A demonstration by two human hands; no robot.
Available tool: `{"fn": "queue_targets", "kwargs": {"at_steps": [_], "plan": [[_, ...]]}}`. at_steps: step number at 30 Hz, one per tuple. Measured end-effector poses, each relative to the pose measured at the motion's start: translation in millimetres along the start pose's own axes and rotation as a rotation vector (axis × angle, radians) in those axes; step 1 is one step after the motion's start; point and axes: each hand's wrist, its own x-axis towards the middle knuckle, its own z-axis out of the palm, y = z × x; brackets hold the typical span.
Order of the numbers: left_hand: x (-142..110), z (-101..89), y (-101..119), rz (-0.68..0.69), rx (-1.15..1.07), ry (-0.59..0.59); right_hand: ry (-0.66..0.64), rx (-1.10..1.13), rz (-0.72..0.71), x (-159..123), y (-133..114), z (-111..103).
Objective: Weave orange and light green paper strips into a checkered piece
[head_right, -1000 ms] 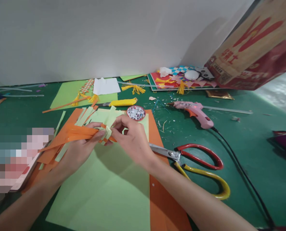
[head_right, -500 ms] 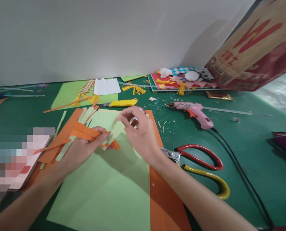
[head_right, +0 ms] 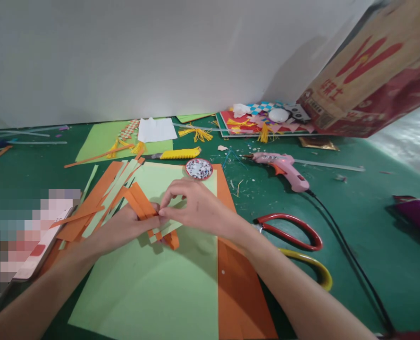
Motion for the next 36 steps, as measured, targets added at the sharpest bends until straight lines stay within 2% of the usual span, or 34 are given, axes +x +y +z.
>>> {"fn": "queue_targets", "kwargs": {"at_steps": [5,10,20,26,30,33,36], "plan": [[1,-1.5,-3,0.021,0.023,0.012,0.017,0.009,0.017,1,4,4],[1,-1.4,0,-0.011,0.005,0.010,0.102,0.009,0.018,1,4,6],[2,1.9,0,-0.040,-0.022,-0.036,0.242,0.046,-0.035,2,-1,17],[2,-1.3,3,-0.047,0.003,-0.124,0.331,0.004,-0.054,1,0,19],[2,-1.5,3,-0.054,0.005,-0.117,0.361,0.006,-0.041,1,-1,19],[3,-0.4,2,-0.035,-0.036,-0.049,0.475,0.049,-0.016,1,1,16],[3,-0.5,2,-0.014,-0.060,0.159,0.646,0.146,0.048,3,5,10]]}}
